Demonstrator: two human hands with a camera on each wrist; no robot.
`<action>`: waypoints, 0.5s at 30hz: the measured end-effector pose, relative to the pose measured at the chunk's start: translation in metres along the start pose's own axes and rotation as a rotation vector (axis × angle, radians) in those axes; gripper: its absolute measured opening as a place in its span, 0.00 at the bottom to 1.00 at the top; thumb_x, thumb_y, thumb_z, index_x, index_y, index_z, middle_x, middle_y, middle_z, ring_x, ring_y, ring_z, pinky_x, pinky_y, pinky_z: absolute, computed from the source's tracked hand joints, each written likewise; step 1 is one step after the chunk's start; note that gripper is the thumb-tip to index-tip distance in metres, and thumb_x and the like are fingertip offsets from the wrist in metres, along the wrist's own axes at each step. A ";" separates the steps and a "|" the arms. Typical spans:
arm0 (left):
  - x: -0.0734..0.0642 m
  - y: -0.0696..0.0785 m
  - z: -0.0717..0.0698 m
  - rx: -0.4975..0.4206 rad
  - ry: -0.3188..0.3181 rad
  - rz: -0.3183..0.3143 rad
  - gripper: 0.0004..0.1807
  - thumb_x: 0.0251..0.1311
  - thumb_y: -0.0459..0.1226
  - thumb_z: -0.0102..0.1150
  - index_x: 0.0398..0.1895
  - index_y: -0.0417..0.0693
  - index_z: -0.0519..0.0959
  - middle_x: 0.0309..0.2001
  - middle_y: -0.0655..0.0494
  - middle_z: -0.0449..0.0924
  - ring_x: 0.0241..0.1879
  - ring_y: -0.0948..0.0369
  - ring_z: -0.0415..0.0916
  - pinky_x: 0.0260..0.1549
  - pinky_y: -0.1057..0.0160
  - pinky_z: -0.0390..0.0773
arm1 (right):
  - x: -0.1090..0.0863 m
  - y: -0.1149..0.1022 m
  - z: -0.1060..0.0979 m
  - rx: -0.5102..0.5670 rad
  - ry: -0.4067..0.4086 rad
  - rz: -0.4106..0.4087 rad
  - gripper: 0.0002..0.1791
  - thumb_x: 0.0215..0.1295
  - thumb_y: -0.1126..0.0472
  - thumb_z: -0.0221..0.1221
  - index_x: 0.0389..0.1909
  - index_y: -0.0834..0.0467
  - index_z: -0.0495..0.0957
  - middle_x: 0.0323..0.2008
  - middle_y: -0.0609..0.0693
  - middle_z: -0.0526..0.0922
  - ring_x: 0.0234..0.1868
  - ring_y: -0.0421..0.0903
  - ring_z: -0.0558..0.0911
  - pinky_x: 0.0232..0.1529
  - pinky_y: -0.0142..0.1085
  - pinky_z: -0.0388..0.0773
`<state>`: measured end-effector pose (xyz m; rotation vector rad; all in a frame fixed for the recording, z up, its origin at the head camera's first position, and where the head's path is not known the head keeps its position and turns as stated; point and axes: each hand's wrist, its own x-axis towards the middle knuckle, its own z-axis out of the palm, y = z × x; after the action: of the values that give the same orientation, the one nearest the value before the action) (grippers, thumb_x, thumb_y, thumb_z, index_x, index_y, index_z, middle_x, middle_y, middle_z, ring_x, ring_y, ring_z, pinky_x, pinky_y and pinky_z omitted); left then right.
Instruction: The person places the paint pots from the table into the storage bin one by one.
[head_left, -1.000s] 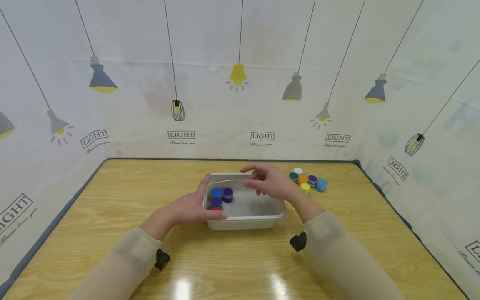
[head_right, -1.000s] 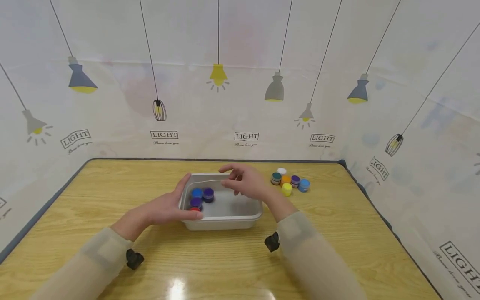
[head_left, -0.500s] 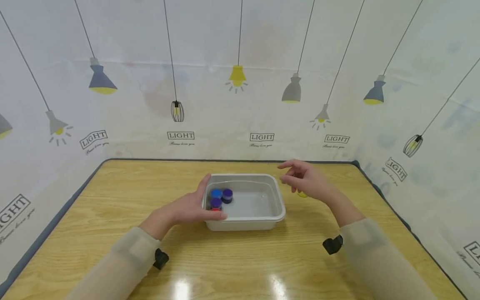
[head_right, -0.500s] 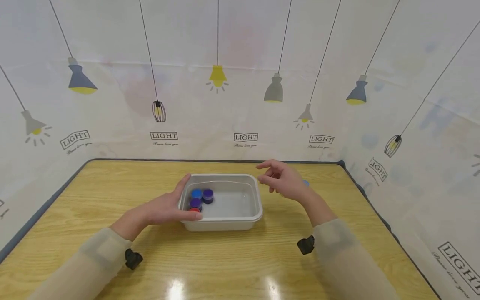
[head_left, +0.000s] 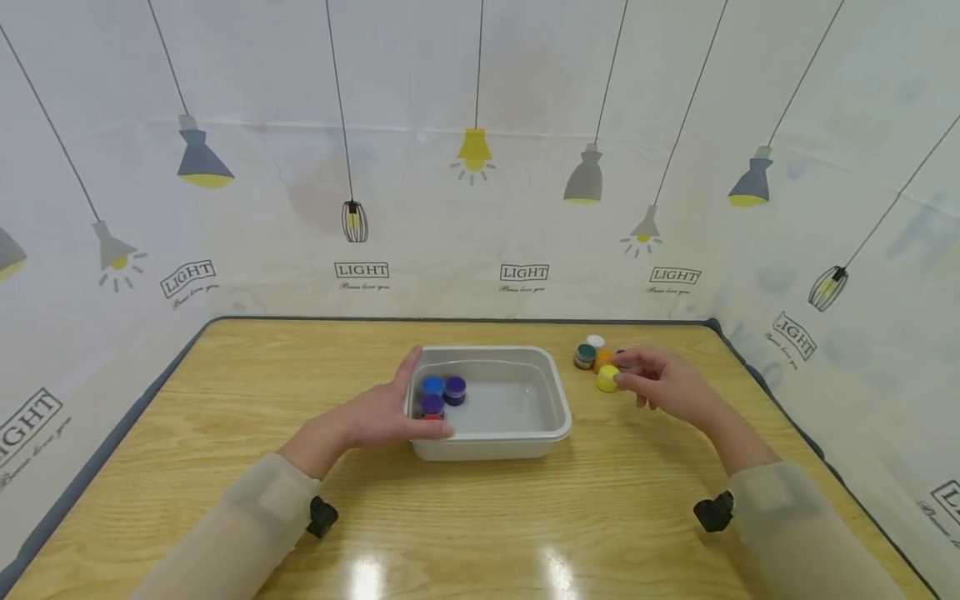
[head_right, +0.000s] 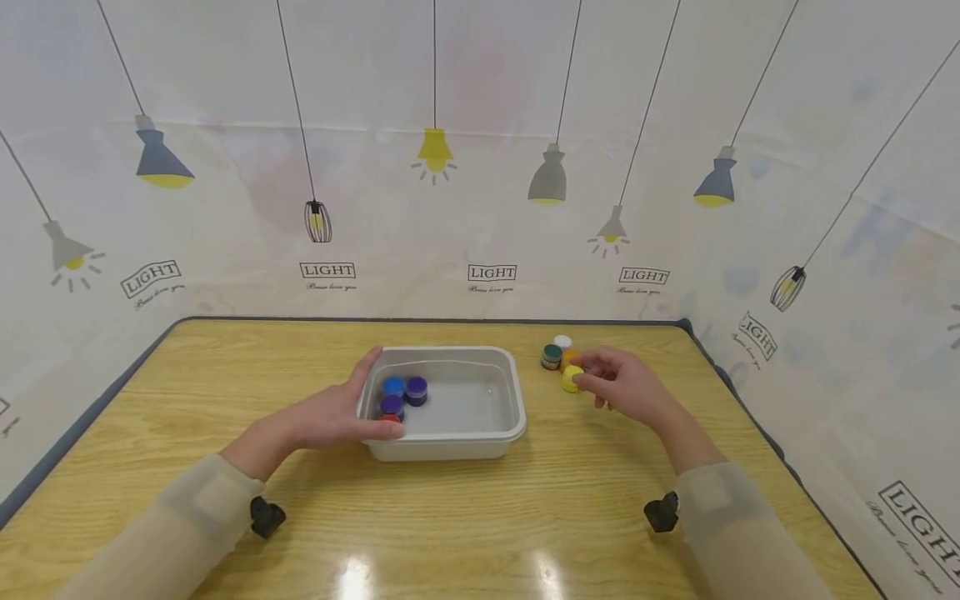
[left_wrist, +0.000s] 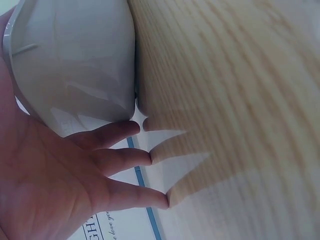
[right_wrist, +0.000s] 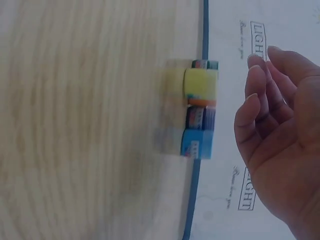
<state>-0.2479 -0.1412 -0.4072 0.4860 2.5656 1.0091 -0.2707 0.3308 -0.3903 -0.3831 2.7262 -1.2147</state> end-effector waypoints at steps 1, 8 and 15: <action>0.000 0.000 0.000 0.001 0.000 -0.001 0.79 0.57 0.72 0.72 0.91 0.57 0.25 0.81 0.30 0.65 0.73 0.41 0.75 0.75 0.35 0.70 | -0.001 0.004 -0.001 -0.007 0.001 0.011 0.25 0.81 0.51 0.65 0.70 0.60 0.79 0.43 0.63 0.86 0.33 0.61 0.83 0.32 0.44 0.83; -0.002 0.000 -0.003 -0.006 0.000 0.004 0.78 0.57 0.72 0.72 0.91 0.56 0.26 0.83 0.31 0.61 0.77 0.39 0.71 0.78 0.34 0.67 | -0.001 0.020 -0.006 -0.014 0.003 0.068 0.23 0.82 0.50 0.64 0.70 0.56 0.80 0.45 0.63 0.86 0.34 0.59 0.84 0.33 0.44 0.83; -0.003 0.002 -0.003 -0.001 -0.011 -0.005 0.78 0.57 0.72 0.72 0.91 0.56 0.26 0.83 0.31 0.62 0.76 0.39 0.72 0.77 0.34 0.67 | 0.006 0.031 -0.006 -0.069 -0.023 0.095 0.22 0.84 0.54 0.62 0.73 0.54 0.78 0.45 0.61 0.85 0.33 0.53 0.83 0.32 0.44 0.83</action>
<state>-0.2461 -0.1429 -0.4028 0.4828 2.5553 1.0030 -0.2837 0.3533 -0.4096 -0.2695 2.7378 -1.0885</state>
